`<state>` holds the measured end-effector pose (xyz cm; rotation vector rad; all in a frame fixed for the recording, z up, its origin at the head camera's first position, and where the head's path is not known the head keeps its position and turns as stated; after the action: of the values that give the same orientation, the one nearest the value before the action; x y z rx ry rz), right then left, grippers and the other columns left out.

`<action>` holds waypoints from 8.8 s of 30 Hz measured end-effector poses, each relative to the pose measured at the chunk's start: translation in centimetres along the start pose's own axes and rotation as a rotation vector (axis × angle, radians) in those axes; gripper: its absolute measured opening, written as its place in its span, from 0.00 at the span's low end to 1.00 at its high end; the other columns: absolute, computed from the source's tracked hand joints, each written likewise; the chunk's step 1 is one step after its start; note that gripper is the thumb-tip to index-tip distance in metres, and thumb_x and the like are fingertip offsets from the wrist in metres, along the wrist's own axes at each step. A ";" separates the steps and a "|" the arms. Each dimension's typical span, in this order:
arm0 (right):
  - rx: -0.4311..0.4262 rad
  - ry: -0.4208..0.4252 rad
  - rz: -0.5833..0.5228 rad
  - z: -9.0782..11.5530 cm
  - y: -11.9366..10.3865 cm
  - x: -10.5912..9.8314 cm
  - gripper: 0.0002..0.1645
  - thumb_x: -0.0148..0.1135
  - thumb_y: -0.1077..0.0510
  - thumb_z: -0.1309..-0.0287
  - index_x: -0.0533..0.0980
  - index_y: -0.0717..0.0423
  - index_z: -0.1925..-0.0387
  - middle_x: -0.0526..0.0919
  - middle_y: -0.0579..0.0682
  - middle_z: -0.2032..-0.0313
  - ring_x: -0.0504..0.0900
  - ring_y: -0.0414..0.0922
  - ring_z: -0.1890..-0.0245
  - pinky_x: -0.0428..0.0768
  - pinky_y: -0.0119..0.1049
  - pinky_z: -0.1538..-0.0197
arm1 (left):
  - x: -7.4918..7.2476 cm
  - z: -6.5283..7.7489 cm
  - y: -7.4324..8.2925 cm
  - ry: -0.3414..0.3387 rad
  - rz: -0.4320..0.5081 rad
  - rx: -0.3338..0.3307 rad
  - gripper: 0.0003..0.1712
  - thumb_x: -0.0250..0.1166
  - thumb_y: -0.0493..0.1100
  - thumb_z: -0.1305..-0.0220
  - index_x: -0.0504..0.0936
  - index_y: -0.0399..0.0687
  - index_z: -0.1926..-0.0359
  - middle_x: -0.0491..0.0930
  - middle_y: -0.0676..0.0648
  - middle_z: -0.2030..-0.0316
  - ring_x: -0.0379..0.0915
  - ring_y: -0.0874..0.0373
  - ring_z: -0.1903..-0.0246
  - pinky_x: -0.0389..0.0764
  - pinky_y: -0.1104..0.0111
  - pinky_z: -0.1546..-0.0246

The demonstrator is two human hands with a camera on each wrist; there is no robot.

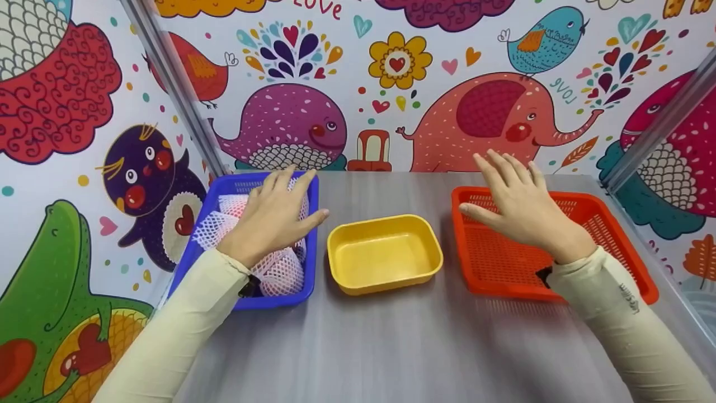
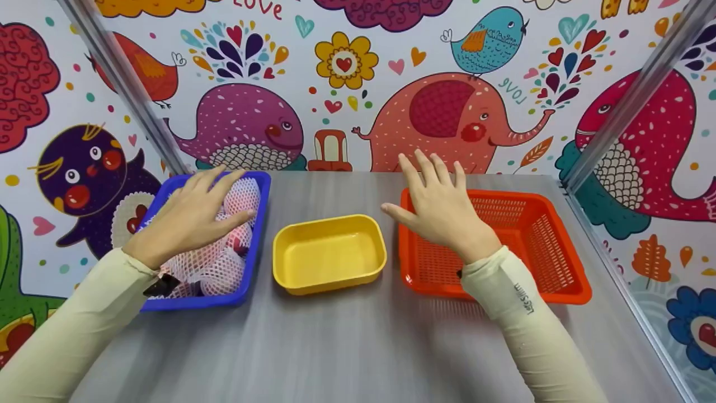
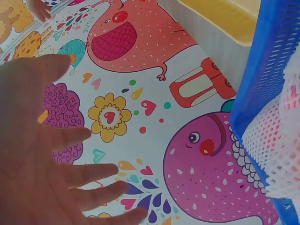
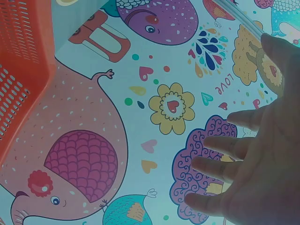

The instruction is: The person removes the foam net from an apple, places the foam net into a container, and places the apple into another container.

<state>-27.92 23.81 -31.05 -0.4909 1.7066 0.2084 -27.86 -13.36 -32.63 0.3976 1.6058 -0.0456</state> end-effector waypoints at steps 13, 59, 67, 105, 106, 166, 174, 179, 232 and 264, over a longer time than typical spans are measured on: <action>-0.034 0.022 -0.014 0.8 -0.3 0.7 0.55 0.56 0.29 0.37 0.48 0.53 0.21 0.49 0.60 0.24 0.48 0.64 0.27 0.40 0.70 0.31 | 1.9 1.6 -6.5 -0.024 0.037 -0.068 0.59 0.58 0.75 0.39 0.53 0.37 0.24 0.56 0.28 0.29 0.51 0.28 0.32 0.56 0.32 0.38; -0.040 0.016 -0.051 4.9 -0.2 5.6 0.52 0.57 0.30 0.37 0.57 0.57 0.25 0.58 0.62 0.28 0.55 0.65 0.30 0.49 0.71 0.34 | 6.2 3.2 -11.4 -0.008 0.093 -0.208 0.61 0.74 0.62 0.51 0.58 0.23 0.33 0.66 0.21 0.41 0.64 0.23 0.45 0.68 0.35 0.45; -0.017 -0.023 -0.067 4.9 -0.1 5.8 0.52 0.56 0.29 0.37 0.56 0.55 0.24 0.57 0.62 0.27 0.55 0.65 0.30 0.52 0.71 0.34 | 4.7 3.6 -9.3 0.114 0.047 -0.097 0.60 0.77 0.63 0.54 0.61 0.30 0.32 0.68 0.25 0.41 0.71 0.24 0.52 0.73 0.35 0.51; -0.142 0.079 -0.130 10.0 -3.6 8.8 0.29 0.68 0.40 0.40 0.78 0.48 0.41 0.79 0.48 0.45 0.75 0.49 0.43 0.71 0.54 0.39 | 15.7 7.4 10.0 -0.007 -0.010 0.526 0.57 0.79 0.61 0.62 0.66 0.47 0.32 0.71 0.43 0.41 0.71 0.46 0.49 0.76 0.52 0.48; -0.134 0.073 -0.131 10.1 -3.6 9.0 0.29 0.68 0.40 0.40 0.78 0.47 0.40 0.79 0.47 0.44 0.75 0.48 0.43 0.71 0.54 0.39 | 16.1 7.4 10.1 -0.012 -0.008 0.529 0.56 0.80 0.60 0.62 0.66 0.47 0.32 0.71 0.43 0.41 0.71 0.47 0.50 0.75 0.52 0.48; -0.426 0.254 -0.637 11.3 -9.6 18.0 0.29 0.76 0.64 0.53 0.77 0.57 0.47 0.80 0.47 0.54 0.80 0.45 0.58 0.80 0.32 0.55 | 18.0 8.4 10.3 -0.011 0.130 0.493 0.61 0.79 0.57 0.60 0.61 0.40 0.27 0.76 0.43 0.47 0.74 0.52 0.51 0.79 0.61 0.49; -0.362 0.211 -0.524 11.5 -10.1 19.4 0.46 0.79 0.55 0.67 0.73 0.61 0.41 0.78 0.53 0.45 0.76 0.50 0.46 0.76 0.52 0.43 | 17.9 9.1 11.6 0.001 0.188 0.548 0.61 0.79 0.53 0.59 0.60 0.33 0.28 0.75 0.40 0.41 0.74 0.50 0.47 0.74 0.62 0.42; -0.348 0.191 -0.529 11.4 -10.1 19.5 0.50 0.81 0.51 0.68 0.72 0.56 0.38 0.78 0.50 0.43 0.76 0.48 0.44 0.71 0.57 0.41 | 17.8 9.3 12.0 0.019 0.221 0.630 0.60 0.80 0.50 0.57 0.60 0.31 0.28 0.75 0.40 0.40 0.74 0.50 0.44 0.73 0.61 0.40; -0.091 0.294 -0.581 15.5 -5.2 16.3 0.53 0.87 0.48 0.68 0.73 0.55 0.36 0.78 0.41 0.45 0.74 0.42 0.46 0.72 0.32 0.44 | 14.1 2.0 6.1 0.247 -0.063 0.197 0.19 0.76 0.45 0.46 0.81 0.33 0.62 0.79 0.38 0.66 0.77 0.43 0.66 0.82 0.54 0.64; 0.080 -0.022 -0.259 4.6 5.5 7.3 0.48 0.80 0.50 0.56 0.65 0.54 0.35 0.75 0.48 0.49 0.73 0.46 0.51 0.82 0.47 0.53 | 16.3 9.3 6.9 0.019 0.119 0.282 0.24 0.73 0.56 0.41 0.84 0.41 0.55 0.82 0.45 0.62 0.76 0.51 0.63 0.81 0.58 0.64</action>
<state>-27.10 29.13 -39.78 -0.6411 1.6057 -0.0411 -17.36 -5.74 -47.85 0.7124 1.5954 -0.1792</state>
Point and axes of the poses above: each hand's wrist, its own z-axis away from the middle knuckle, its own x-axis out of the palm, y = z × x, the point moved 6 cm from there along -z, towards the middle knuckle
